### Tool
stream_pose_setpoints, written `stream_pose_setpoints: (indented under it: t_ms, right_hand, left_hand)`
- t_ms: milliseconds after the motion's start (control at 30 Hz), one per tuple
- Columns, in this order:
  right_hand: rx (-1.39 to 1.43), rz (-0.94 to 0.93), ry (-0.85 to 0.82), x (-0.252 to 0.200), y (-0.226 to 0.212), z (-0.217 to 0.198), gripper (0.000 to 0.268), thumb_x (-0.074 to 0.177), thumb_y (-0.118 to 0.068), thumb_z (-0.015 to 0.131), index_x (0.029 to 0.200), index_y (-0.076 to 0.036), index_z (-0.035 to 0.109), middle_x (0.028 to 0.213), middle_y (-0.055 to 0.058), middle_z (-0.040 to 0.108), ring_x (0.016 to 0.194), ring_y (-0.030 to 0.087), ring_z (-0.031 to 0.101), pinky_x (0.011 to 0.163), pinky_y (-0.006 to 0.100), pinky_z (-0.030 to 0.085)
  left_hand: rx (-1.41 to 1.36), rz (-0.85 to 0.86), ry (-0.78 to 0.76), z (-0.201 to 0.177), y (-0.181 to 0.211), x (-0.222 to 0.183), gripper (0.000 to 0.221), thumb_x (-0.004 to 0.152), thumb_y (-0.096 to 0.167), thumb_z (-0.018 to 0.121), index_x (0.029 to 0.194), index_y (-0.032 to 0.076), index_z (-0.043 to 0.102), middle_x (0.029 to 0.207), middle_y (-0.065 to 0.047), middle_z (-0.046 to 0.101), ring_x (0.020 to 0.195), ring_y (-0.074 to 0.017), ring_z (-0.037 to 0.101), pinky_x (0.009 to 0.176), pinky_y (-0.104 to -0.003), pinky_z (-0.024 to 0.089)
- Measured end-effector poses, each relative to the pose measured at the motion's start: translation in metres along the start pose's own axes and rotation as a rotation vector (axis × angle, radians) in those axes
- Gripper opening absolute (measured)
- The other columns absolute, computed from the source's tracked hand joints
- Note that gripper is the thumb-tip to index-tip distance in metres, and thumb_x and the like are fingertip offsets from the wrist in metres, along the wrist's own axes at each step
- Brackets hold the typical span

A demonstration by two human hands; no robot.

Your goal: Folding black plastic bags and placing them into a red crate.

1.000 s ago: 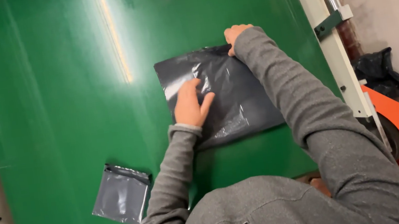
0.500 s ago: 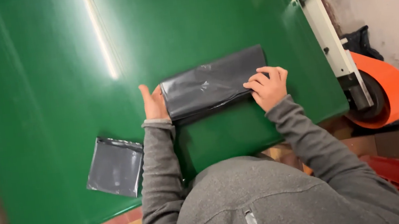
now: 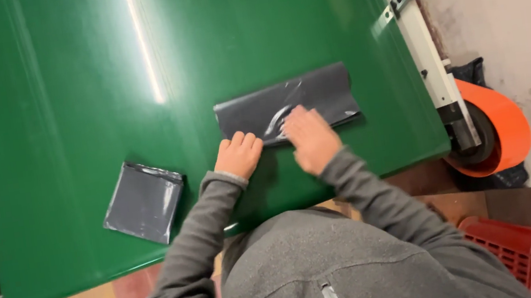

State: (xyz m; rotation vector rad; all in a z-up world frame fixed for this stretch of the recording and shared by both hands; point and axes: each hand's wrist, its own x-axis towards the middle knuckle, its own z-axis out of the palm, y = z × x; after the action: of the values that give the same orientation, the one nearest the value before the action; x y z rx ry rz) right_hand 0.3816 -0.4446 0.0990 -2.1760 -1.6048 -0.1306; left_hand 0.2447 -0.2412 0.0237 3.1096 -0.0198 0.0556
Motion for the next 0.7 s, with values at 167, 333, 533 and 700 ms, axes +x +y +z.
stream_pose_setpoints:
  t_ms: [167,333,533,700]
  right_hand:
    - [0.291,-0.052,0.022,-0.053,-0.014,0.053,0.054,0.083,-0.002,0.067,0.135,0.003,0.058,0.138,0.023,0.061,0.134,0.039,0.055,0.116,0.05,0.041]
    - [0.62,0.285,0.061,-0.142,0.019,0.119,0.037,0.095,0.0,0.06,0.13,-0.006,0.065,0.129,0.013,0.072,0.114,0.027,0.069,0.104,0.04,0.052]
    - [1.451,0.894,0.407,-0.137,0.075,0.112,0.031,0.111,-0.003,0.052,0.139,-0.005,0.062,0.113,0.007,0.067,0.083,0.014,0.06,0.075,0.031,0.053]
    - [1.67,1.352,0.34,-0.094,0.067,0.064,0.027,0.102,-0.008,0.042,0.126,-0.011,0.053,0.112,0.006,0.069,0.082,0.02,0.072,0.068,0.035,0.059]
  left_hand:
    - [-0.382,0.206,-0.25,-0.041,0.02,0.034,0.029,0.091,0.039,0.064,0.097,0.014,0.076,0.09,-0.008,0.073,0.084,-0.0303,0.069,0.072,-0.044,0.054]
    - [-0.998,-0.023,-0.505,-0.036,0.014,0.104,0.054,0.089,0.056,0.056,0.092,0.007,0.077,0.085,-0.014,0.077,0.078,-0.0273,0.073,0.072,-0.039,0.056]
    - [-1.187,-0.437,-0.595,0.085,-0.017,0.158,0.086,0.105,0.072,0.029,0.095,0.0,0.076,0.085,-0.023,0.069,0.074,-0.0418,0.066,0.077,-0.048,0.05]
    - [-0.679,-0.258,-0.059,0.034,0.024,0.143,0.051,0.093,0.06,0.061,0.103,0.011,0.072,0.094,-0.016,0.073,0.089,-0.0384,0.07,0.08,-0.051,0.055]
